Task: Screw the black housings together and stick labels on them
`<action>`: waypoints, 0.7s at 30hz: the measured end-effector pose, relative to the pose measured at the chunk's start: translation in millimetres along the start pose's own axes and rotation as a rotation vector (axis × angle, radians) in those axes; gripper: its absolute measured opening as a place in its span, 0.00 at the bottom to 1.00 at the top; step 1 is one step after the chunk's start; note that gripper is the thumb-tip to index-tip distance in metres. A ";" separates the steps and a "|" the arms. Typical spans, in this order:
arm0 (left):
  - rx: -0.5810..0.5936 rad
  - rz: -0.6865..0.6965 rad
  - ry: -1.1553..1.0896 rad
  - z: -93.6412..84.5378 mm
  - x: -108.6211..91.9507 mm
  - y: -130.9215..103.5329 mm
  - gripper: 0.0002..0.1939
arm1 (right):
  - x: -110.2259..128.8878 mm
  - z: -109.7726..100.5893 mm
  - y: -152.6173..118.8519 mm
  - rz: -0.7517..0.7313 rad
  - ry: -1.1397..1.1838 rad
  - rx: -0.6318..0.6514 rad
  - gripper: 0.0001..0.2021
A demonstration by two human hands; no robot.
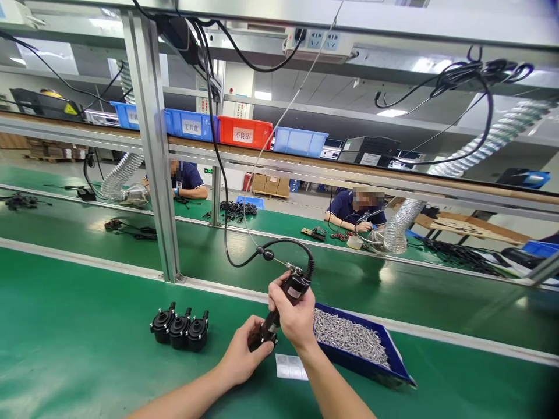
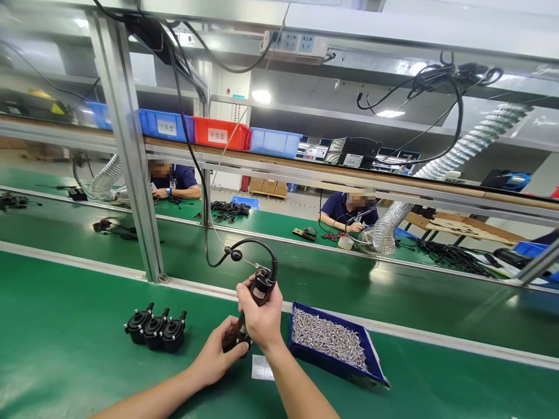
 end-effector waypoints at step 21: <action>-0.014 -0.011 0.004 0.1 3.4 1.1 0.13 | -10.7 1.3 0.3 0.038 -0.010 0.027 0.16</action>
Point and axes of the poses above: each hand's wrist, its own y-axis towards the middle knuckle, its own z-axis out of the palm, x = y × z, the point moved 2 cm from there along y, towards the middle knuckle, and after that the axes turned 3 degrees about x, right-handed, at the moved point
